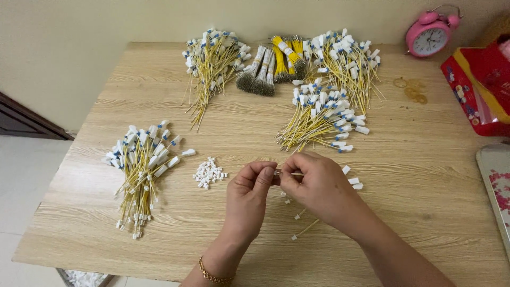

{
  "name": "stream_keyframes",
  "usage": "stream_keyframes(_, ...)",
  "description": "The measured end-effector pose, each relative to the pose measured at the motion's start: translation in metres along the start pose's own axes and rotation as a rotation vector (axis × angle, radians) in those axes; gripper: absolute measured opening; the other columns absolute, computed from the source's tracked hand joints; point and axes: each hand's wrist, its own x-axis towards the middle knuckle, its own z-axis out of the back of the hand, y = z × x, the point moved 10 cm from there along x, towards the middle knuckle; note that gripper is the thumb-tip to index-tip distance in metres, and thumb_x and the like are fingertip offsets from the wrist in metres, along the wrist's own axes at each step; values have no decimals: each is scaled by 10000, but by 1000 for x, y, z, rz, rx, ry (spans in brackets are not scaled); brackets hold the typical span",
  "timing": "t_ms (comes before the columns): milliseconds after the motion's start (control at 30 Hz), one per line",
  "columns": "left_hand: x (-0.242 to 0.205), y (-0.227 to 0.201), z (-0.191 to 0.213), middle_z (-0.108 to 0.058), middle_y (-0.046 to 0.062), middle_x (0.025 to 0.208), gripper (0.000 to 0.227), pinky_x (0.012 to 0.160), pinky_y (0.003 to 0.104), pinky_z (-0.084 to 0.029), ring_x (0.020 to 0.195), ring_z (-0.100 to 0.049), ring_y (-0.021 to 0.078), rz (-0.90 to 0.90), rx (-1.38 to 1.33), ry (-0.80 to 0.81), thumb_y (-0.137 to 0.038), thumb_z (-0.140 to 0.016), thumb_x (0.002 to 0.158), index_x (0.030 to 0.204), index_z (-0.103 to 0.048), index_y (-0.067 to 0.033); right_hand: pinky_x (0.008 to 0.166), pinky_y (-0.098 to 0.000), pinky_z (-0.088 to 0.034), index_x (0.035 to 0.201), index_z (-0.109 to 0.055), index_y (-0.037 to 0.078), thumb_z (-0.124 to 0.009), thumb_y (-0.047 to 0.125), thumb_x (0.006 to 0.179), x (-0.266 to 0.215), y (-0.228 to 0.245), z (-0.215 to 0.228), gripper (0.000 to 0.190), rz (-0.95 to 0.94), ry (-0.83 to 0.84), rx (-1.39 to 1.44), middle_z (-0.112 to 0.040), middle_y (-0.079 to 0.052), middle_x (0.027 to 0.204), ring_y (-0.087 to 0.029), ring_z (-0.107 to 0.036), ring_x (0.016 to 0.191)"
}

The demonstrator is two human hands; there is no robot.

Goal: Assemble thin electronic wires by attaching small plastic connectors to the metal ends.

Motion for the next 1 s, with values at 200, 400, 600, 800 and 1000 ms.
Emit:
stream_keyframes(200,0,19,2,-750,108,879,132,767,278,-594,804,-700,165,14,38,-9,6,-639,961,1041,-738,41,502,-283,-464,769,-707,65,-717,194,815,-6,-20,-3,138,-85,67,28,-707,-7,699,-123,-588,536)
stream_keyframes(400,0,33,-2,-824,105,872,177,730,247,-616,808,-769,151,232,324,9,-31,-695,918,1059,-794,7,515,-229,-455,892,-765,116,-706,218,908,-12,-56,-16,119,-231,248,-12,-736,18,801,-82,-564,558)
stream_keyframes(600,2,9,-16,-755,16,721,173,482,240,-503,534,-590,91,-83,993,140,-211,-736,879,1005,-807,-117,711,-343,-513,1020,-720,167,-622,278,978,27,-145,59,154,-195,-76,-449,-674,-17,1009,-143,-629,798)
stream_keyframes(800,5,-7,-21,-757,70,1093,160,780,321,-584,936,-695,191,-381,1064,153,-171,-730,863,986,-786,-86,912,-350,-524,1051,-736,216,-606,247,983,42,-168,40,150,-199,15,-495,-706,42,1113,-149,-603,1027)
stream_keyframes(1000,9,-22,-31,-771,66,1068,167,817,346,-577,982,-701,209,-372,1034,187,-142,-725,849,1001,-774,-92,911,-389,-530,1059,-700,174,-509,239,1023,48,-172,42,205,-177,27,-523,-710,-25,1062,-192,-637,1025)
